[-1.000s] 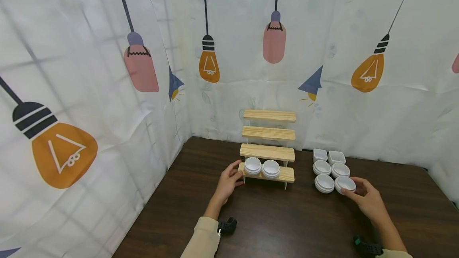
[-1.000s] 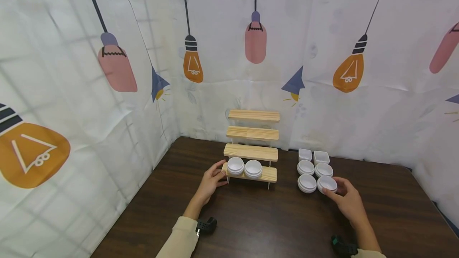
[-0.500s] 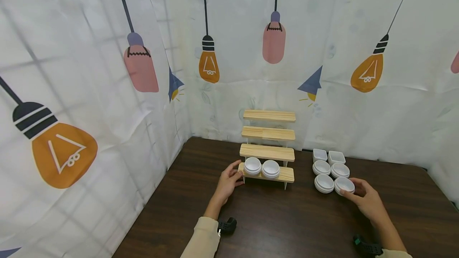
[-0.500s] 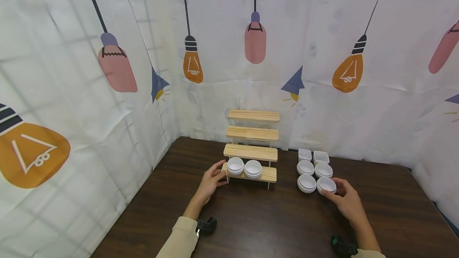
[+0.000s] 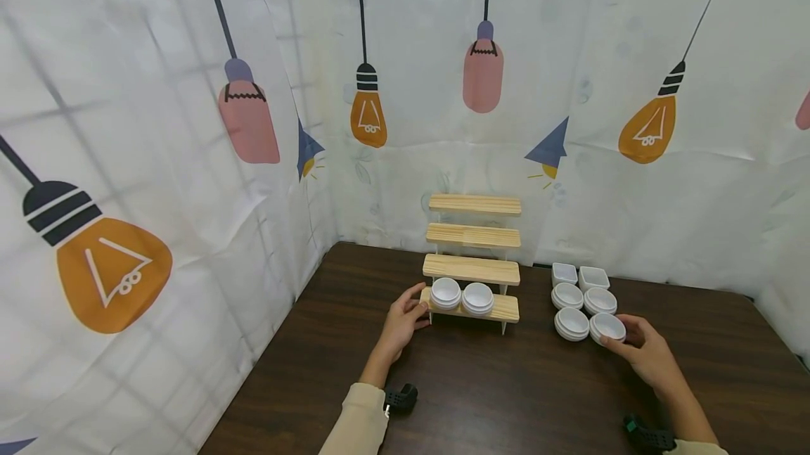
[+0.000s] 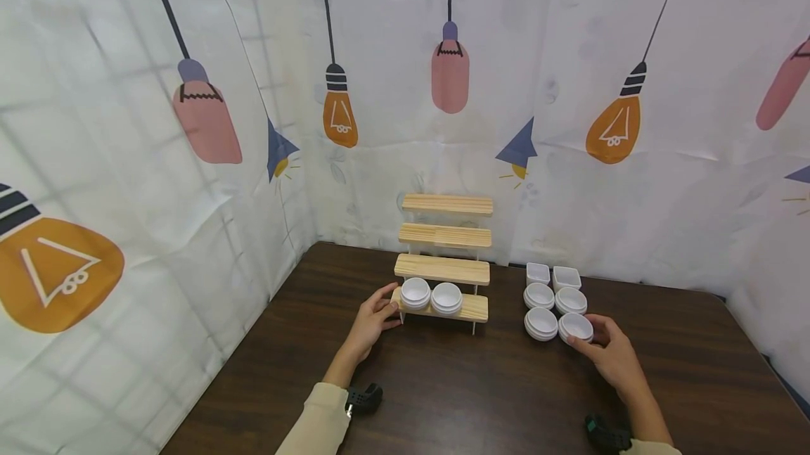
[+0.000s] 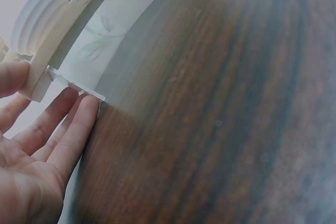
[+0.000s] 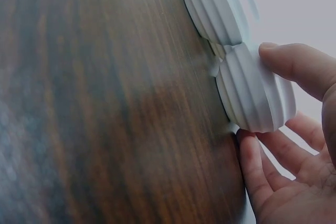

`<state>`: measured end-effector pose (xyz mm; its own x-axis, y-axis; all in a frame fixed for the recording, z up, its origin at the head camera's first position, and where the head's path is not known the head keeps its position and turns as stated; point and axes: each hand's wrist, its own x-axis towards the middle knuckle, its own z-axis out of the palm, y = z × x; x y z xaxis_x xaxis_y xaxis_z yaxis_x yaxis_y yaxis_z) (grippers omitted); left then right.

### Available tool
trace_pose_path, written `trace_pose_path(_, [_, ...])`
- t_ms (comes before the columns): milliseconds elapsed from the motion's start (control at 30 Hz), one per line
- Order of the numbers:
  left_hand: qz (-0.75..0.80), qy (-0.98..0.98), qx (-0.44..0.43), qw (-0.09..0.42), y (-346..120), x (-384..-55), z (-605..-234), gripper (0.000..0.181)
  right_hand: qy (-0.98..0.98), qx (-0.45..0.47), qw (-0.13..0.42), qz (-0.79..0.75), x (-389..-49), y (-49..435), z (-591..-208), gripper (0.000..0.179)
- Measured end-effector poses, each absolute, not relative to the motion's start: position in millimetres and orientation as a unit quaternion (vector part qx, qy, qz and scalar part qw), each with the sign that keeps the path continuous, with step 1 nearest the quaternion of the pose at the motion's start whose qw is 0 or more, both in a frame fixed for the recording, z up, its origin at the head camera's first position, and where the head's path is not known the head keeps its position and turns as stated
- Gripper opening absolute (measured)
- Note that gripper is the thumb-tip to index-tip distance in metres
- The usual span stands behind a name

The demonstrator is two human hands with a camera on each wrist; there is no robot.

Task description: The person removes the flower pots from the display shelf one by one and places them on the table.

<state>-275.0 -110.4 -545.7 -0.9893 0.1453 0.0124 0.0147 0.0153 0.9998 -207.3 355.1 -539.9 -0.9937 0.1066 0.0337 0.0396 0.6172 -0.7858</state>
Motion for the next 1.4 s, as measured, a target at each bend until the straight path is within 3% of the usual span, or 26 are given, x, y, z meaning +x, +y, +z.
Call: trace_pose_path(1400, [0.698, 0.713, 0.053, 0.042, -109, -273, -543, 0.05, -0.901, -0.044, 0.027, 0.431, -206, 351, -530, 0.075])
